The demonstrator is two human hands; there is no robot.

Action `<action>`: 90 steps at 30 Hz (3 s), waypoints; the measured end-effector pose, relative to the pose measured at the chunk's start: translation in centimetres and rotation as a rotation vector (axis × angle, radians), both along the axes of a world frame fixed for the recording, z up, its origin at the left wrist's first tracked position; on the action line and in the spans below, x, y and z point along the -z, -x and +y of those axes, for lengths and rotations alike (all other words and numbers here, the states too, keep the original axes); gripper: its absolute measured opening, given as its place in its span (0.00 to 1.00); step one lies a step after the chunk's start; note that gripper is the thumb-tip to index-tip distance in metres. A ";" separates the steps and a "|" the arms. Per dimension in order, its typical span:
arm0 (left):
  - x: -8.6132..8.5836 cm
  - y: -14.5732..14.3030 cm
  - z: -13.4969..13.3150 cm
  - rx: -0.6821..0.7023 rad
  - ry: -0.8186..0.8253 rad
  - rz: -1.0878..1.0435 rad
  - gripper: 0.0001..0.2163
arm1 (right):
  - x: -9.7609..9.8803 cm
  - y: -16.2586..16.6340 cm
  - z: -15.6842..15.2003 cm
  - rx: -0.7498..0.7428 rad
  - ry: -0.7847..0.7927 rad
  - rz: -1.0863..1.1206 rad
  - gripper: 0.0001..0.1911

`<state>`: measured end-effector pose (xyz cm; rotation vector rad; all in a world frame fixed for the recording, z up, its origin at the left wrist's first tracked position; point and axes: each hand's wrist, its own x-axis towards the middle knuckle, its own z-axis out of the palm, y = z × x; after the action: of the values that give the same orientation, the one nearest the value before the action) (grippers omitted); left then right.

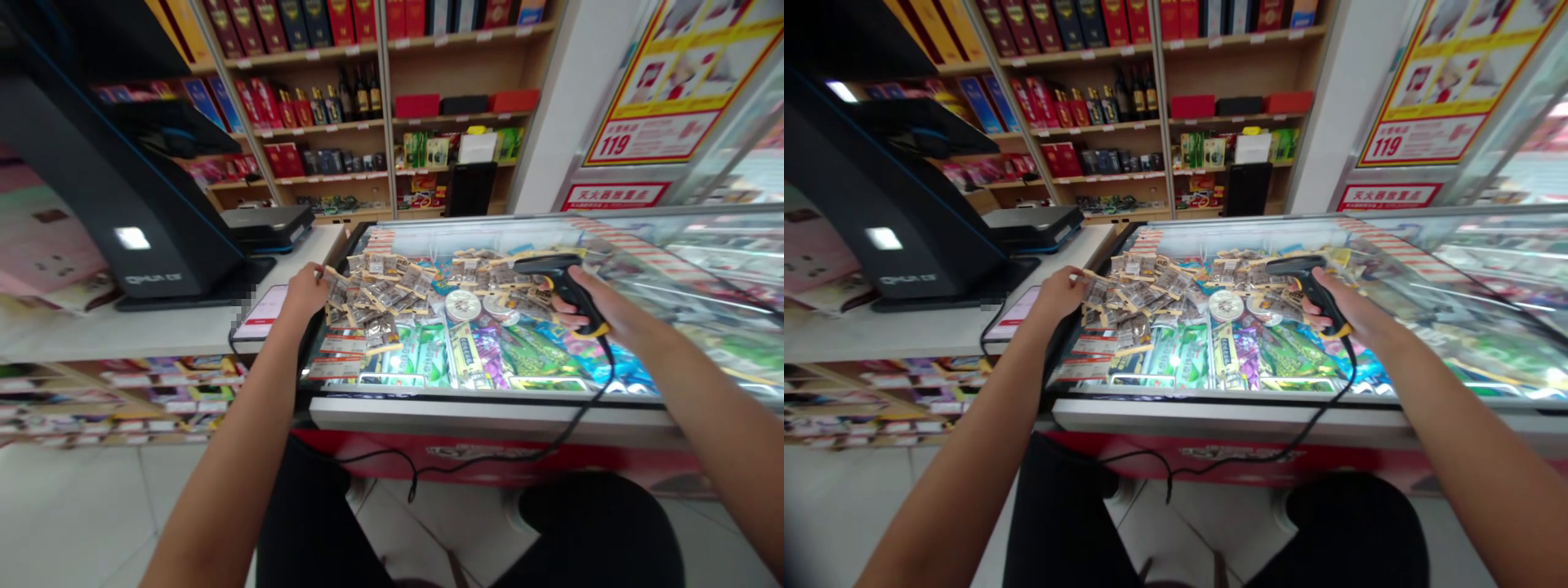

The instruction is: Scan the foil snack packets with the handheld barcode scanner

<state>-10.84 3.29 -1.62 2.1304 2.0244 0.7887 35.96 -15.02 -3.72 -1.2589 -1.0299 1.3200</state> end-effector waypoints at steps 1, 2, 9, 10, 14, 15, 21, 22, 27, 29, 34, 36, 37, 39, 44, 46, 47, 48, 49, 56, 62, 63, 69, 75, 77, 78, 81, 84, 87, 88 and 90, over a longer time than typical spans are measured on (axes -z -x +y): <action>0.1 -0.2 -0.4 0.015 0.012 0.074 0.18 | 0.1 -0.1 0.1 -0.009 0.018 0.004 0.24; 0.2 -0.6 -0.7 0.034 0.020 0.144 0.18 | 0.2 -0.2 0.1 -0.017 0.029 0.007 0.24; 0.5 -2.5 -2.2 0.118 -0.074 0.418 0.20 | 0.1 -0.3 0.2 0.001 0.033 0.001 0.24; 0.2 -2.8 -2.5 0.106 -0.136 0.381 0.21 | 0.1 -0.3 0.3 -0.001 0.010 0.009 0.24; -1.2 -5.6 -4.3 0.235 -0.329 0.273 0.20 | 0.4 -0.7 0.7 0.014 -0.067 0.036 0.25; -1.3 -6.7 -4.8 0.324 -0.338 0.292 0.19 | 0.4 -0.8 0.8 0.024 -0.073 0.037 0.26; 0.2 -12.9 -5.0 0.664 -0.350 0.588 0.27 | 0.6 -0.8 0.7 0.034 -0.072 0.050 0.27; 0.6 -13.4 -4.5 0.689 -0.354 0.629 0.27 | 0.5 -0.7 0.7 0.031 -0.076 0.051 0.27; 1.3 -13.9 -1.4 0.639 -0.283 0.736 0.24 | 0.5 -0.6 0.9 0.056 -0.046 0.067 0.27; 1.4 -13.5 -0.4 0.623 -0.296 0.740 0.25 | 0.5 -0.6 1.1 0.074 -0.016 0.068 0.28; 1.2 -12.6 0.7 0.630 -0.312 0.740 0.25 | 0.1 -0.1 0.9 0.060 -0.002 0.054 0.27; 0.8 -13.0 0.2 0.638 -0.330 0.751 0.25 | -0.2 0.1 0.7 0.057 -0.007 0.046 0.27; 0.5 -13.5 -0.2 0.642 -0.331 0.755 0.26 | -0.3 0.2 0.6 0.055 -0.008 0.042 0.27; 0.1 -15.0 -1.1 0.659 -0.292 0.747 0.27 | -0.5 0.2 0.4 0.046 -0.002 0.041 0.27; 1.0 -19.8 -3.5 0.813 -0.026 0.682 0.33 | -0.1 -0.4 0.7 0.011 0.001 0.056 0.25; 2.1 -20.9 -4.2 0.829 0.029 0.678 0.34 | 0.0 -0.5 0.9 -0.015 0.004 0.095 0.23; 2.6 -21.3 -4.5 0.824 0.040 0.673 0.35 | -0.1 -0.4 1.1 -0.028 0.004 0.126 0.22; 3.1 -21.4 -4.7 0.811 0.029 0.664 0.36 | -0.2 -0.2 1.3 -0.033 0.002 0.158 0.21; 3.5 -21.4 -5.0 0.796 0.006 0.656 0.36 | -0.5 0.1 1.5 -0.029 0.000 0.189 0.20; 4.2 -20.5 -6.1 0.722 -0.138 0.567 0.37 | -2.7 3.7 4.2 -0.033 0.034 0.127 0.21; 4.4 -20.5 -6.1 0.711 -0.150 0.550 0.35 | -3.3 6.6 6.9 -0.122 0.072 0.109 0.23; 4.4 -20.6 -6.1 0.710 -0.150 0.555 0.35 | -3.5 6.7 7.3 -0.113 0.088 0.102 0.24; 4.1 -20.5 -5.9 0.704 -0.179 0.611 0.35 | -3.8 6.2 8.5 -0.123 0.109 0.102 0.22; 4.0 -20.4 -5.5 0.682 -0.308 0.625 0.31 | -2.5 5.3 8.0 -0.065 0.074 0.346 0.19; 3.8 -20.4 -5.6 0.683 -0.308 0.633 0.30 | -2.3 5.2 7.8 -0.031 0.085 0.393 0.18; 3.7 -20.4 -5.6 0.682 -0.307 0.638 0.29 | -2.3 5.1 7.7 -0.019 0.101 0.408 0.18; 3.5 -20.2 -5.3 0.686 -0.318 0.646 0.26 | -2.6 5.2 7.6 0.012 0.140 0.446 0.18; 3.2 -19.7 -4.8 0.657 -0.292 0.651 0.25 | -3.0 5.4 7.4 0.056 0.139 0.402 0.20; 2.7 -19.3 -4.3 0.569 -0.250 0.670 0.26 | -2.9 5.5 7.4 0.121 0.096 0.298 0.20; 2.5 -19.2 -4.3 0.539 -0.243 0.668 0.26 | -2.8 5.5 7.4 0.144 0.077 0.263 0.20; 2.0 -18.9 -4.1 0.488 -0.233 0.642 0.24 | -2.3 5.5 7.6 0.183 0.040 0.184 0.19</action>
<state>8.11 -0.85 -3.64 3.1419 1.5215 0.2914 30.43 -7.37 -1.41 -1.2060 -0.7445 1.2929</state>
